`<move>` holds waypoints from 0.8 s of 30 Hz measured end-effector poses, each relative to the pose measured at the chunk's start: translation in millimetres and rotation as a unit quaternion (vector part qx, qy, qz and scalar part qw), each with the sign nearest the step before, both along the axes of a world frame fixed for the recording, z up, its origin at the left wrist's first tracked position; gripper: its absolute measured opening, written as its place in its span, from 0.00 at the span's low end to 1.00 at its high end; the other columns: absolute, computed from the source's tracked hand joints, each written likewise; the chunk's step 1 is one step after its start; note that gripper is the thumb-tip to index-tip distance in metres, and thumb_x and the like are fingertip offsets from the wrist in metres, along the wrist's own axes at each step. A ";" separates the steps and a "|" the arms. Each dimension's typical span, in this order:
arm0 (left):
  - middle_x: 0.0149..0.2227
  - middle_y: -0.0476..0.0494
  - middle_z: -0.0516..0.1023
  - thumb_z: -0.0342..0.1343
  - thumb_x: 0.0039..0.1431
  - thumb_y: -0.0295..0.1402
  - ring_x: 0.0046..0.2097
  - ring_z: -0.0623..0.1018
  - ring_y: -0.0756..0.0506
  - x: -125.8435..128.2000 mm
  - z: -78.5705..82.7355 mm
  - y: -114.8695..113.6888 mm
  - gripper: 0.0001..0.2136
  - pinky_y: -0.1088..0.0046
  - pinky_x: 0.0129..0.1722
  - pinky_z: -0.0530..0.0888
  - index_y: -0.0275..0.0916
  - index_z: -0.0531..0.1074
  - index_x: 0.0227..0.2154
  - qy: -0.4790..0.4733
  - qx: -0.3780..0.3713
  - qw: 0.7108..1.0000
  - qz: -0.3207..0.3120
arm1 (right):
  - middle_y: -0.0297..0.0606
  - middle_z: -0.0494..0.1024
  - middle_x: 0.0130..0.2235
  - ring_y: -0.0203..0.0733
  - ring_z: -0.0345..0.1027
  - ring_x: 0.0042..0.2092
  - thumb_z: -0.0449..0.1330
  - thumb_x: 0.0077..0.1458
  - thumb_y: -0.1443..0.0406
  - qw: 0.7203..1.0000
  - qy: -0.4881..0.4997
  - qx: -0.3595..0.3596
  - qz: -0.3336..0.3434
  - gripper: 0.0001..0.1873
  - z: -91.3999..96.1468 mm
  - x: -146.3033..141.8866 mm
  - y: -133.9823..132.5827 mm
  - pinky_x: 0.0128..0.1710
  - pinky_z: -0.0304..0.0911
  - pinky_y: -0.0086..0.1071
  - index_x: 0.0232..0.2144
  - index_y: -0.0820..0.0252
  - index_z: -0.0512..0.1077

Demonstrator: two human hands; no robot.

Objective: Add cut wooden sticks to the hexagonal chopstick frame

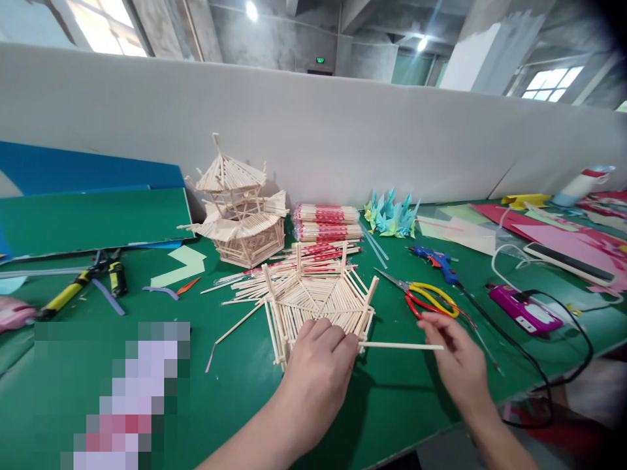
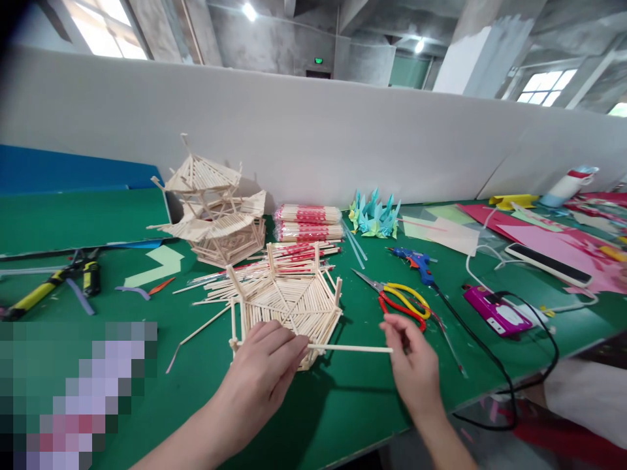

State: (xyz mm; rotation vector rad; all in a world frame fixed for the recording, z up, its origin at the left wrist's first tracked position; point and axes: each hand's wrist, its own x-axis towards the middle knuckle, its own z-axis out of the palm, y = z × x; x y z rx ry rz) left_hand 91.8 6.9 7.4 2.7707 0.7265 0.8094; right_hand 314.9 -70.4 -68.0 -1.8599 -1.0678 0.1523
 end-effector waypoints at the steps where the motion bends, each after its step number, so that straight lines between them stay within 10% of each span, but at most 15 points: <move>1: 0.24 0.43 0.72 0.44 0.57 0.22 0.28 0.66 0.45 -0.3 0.2 0.2 0.10 0.69 0.27 0.63 0.34 0.72 0.31 0.004 0.000 1.000 0.000 | 0.43 0.77 0.36 0.43 0.70 0.34 0.51 0.55 0.57 1.000 -0.024 -0.012 -0.001 0.15 -0.5 16.2 4.0 0.32 0.65 0.33 0.37 0.60 0.69; 9: 0.24 0.44 0.72 0.44 0.57 0.21 0.28 0.66 0.45 -0.1 3.4 -0.3 0.10 0.70 0.27 0.62 0.34 0.71 0.31 0.007 0.001 1.000 0.004 | 0.48 0.73 0.40 0.52 0.68 0.41 0.51 0.50 0.62 0.957 -0.251 -0.145 -0.016 0.16 -6.3 91.2 32.4 0.35 0.64 0.40 0.39 0.62 0.71; 24: 0.25 0.44 0.71 0.44 0.58 0.22 0.28 0.66 0.45 -0.6 -1.8 0.6 0.10 0.69 0.28 0.61 0.36 0.70 0.32 0.008 0.009 1.000 0.012 | 0.42 0.78 0.36 0.47 0.70 0.36 0.47 0.55 0.62 0.917 -0.346 -0.200 -0.012 0.16 -6.7 112.7 26.8 0.34 0.64 0.36 0.35 0.59 0.74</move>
